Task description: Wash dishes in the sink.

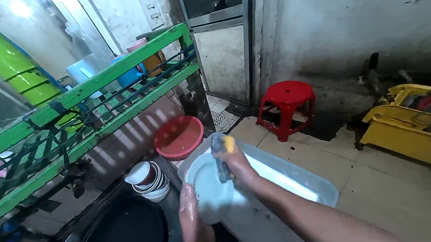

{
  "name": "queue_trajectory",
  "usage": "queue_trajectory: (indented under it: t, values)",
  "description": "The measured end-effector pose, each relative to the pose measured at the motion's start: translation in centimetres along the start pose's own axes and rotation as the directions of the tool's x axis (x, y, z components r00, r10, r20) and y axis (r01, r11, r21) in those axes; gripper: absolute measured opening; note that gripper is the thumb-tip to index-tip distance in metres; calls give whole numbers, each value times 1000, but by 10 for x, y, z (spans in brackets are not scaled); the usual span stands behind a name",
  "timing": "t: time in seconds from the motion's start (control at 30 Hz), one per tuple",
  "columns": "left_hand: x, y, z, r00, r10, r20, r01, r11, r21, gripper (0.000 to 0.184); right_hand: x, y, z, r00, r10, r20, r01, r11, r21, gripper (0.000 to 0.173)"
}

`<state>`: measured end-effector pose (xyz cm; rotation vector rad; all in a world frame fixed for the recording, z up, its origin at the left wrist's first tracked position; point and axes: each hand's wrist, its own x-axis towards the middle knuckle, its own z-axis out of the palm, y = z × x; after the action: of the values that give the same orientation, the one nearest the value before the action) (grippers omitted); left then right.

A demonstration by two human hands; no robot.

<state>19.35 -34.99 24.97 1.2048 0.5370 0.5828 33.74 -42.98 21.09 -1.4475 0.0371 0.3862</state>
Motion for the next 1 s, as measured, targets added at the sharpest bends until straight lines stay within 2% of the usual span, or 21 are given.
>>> queue_trajectory:
  t: [0.07,0.13,0.17,0.2,0.23,0.27,0.33,0.4,0.43,0.47,0.5,0.53,0.57,0.6,0.67,0.73,0.77,0.83,0.9,0.93,1.0]
  values:
    - [11,10,-7,995,-22,-98,24,1000,19,72,-9,-24,-4,999,18,-50,-7,977,211,49]
    - [31,16,-29,963,-258,-76,248,961,-119,75,-22,-44,-10,998,-60,15,50,921,386,37]
    - [39,19,-40,927,-374,-17,362,907,-214,65,-21,-46,-15,989,-119,92,61,875,480,32]
    - [42,23,-46,903,-430,11,412,857,-310,52,-18,-46,-23,970,-157,186,37,851,523,31]
    - [43,27,-47,899,-438,-10,399,829,-393,37,-12,-42,-32,947,-161,276,3,868,497,34]
    - [42,28,-46,904,-426,-39,368,821,-435,25,-7,-37,-40,943,-128,308,2,926,378,38]
    - [34,23,-41,919,-392,31,371,836,-404,30,0,-31,-46,977,-7,213,24,996,-80,45]
    - [23,10,-29,911,-368,184,405,881,-244,45,-7,-25,-29,989,19,144,52,881,-471,56]
    - [20,3,-22,901,-356,249,402,900,-170,52,-21,-22,-18,980,-32,199,141,812,-567,58]
    - [19,-6,-16,889,-337,310,393,910,-137,52,-38,-17,-8,951,-109,289,264,772,-578,59]
    - [18,-13,-11,886,-320,336,378,918,-120,42,-50,-13,-1,911,-188,368,377,744,-552,60]
    - [16,-16,-5,893,-304,333,353,931,-98,34,-55,-11,1,877,-233,419,443,727,-524,63]
    - [12,-16,-2,896,-284,341,324,944,-66,38,-50,-11,-1,872,-258,416,455,742,-492,63]
    - [3,-15,0,899,-270,344,284,959,9,52,-41,-13,-8,901,-249,356,404,783,-473,61]
    - [-14,-15,7,907,-300,295,269,953,143,70,-14,-26,-23,983,-133,128,177,882,-437,56]
    - [-25,-17,9,904,-327,275,279,939,201,76,7,-34,-37,999,-41,-27,29,930,-367,57]
    - [-25,-16,10,893,-360,269,310,927,213,75,8,-37,-39,997,-63,-39,44,925,-379,56]
    - [-17,-6,11,863,-430,266,371,896,245,61,-13,-44,-34,965,-246,87,257,838,-482,53]
    - [-5,5,13,864,-395,311,331,913,239,42,-38,-47,-20,843,-451,293,538,692,-481,50]
    - [-1,8,13,872,-353,338,292,931,220,42,-44,-49,-15,820,-469,329,573,692,-439,52]
    - [1,6,14,908,-252,335,182,957,225,53,-37,-52,-12,899,-387,207,436,836,-333,55]
